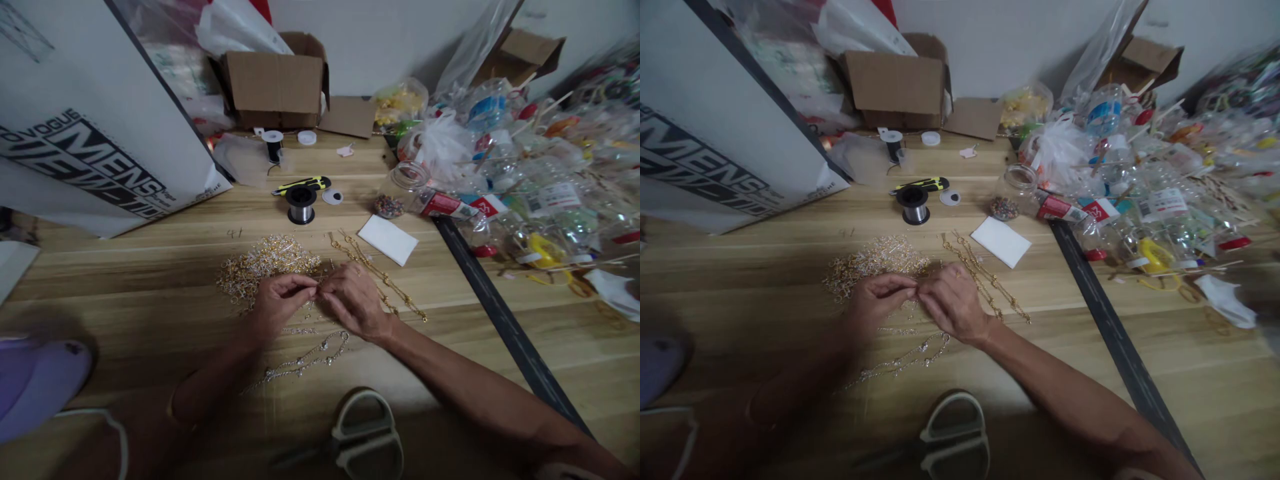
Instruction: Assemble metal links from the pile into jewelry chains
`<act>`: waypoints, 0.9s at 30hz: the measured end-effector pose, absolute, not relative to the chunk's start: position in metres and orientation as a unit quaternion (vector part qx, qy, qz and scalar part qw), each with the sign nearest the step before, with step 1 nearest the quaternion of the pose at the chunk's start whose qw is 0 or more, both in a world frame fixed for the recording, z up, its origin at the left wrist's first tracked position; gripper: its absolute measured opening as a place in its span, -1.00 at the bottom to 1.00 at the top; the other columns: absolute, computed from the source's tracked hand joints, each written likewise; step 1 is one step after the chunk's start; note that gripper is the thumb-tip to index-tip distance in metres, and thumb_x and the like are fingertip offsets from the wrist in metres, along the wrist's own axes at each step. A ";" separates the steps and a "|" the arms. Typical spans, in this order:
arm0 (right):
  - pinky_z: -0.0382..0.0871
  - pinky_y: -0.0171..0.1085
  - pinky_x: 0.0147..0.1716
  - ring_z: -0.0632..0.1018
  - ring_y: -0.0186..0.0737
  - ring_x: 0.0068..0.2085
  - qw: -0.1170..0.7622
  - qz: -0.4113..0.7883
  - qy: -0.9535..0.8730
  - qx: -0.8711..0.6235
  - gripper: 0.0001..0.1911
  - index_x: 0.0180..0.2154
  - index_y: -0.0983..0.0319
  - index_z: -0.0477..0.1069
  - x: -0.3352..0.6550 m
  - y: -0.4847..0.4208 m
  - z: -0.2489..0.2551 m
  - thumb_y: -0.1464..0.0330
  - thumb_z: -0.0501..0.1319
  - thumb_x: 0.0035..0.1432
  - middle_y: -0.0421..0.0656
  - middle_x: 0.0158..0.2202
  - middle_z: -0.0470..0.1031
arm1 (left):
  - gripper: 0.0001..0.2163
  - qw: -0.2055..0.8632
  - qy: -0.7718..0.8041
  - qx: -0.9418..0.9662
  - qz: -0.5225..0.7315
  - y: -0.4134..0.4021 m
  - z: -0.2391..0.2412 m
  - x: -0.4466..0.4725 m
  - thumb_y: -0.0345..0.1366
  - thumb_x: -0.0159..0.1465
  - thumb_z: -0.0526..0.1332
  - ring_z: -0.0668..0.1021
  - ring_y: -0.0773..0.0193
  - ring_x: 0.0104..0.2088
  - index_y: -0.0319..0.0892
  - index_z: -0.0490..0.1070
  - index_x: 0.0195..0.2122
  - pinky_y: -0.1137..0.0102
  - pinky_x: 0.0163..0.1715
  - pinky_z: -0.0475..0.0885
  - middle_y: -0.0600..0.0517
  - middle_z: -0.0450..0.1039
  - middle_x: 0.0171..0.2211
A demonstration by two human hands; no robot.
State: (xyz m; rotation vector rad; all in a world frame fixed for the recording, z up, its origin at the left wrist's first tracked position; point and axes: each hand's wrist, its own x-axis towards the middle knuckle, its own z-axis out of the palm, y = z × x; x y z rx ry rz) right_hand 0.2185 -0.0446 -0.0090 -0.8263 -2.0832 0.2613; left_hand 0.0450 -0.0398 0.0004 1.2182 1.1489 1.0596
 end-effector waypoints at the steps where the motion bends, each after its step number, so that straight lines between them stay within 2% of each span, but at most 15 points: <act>1: 0.27 -0.16 -0.18 0.45 -0.23 -0.28 0.429 0.104 -0.834 -0.332 -0.94 -0.27 0.22 0.32 0.218 -0.044 -0.010 0.44 0.10 0.20 -0.14 -0.34 0.48 | -0.93 0.545 0.483 0.517 0.450 -0.040 0.000 0.045 -0.38 -0.05 0.34 0.57 0.30 -0.49 -0.22 0.54 -0.49 0.45 -0.43 0.49 0.03 0.57 -0.53; 27: 0.26 -0.15 -0.17 0.44 -0.23 -0.28 0.412 0.098 -0.842 -0.334 -0.95 -0.27 0.24 0.33 0.219 -0.043 -0.012 0.44 0.11 0.20 -0.14 -0.35 0.47 | -0.95 0.505 0.452 0.574 0.459 -0.040 -0.006 0.044 -0.43 0.01 0.30 0.57 0.33 -0.44 -0.22 0.53 -0.47 0.48 -0.39 0.48 0.03 0.57 -0.47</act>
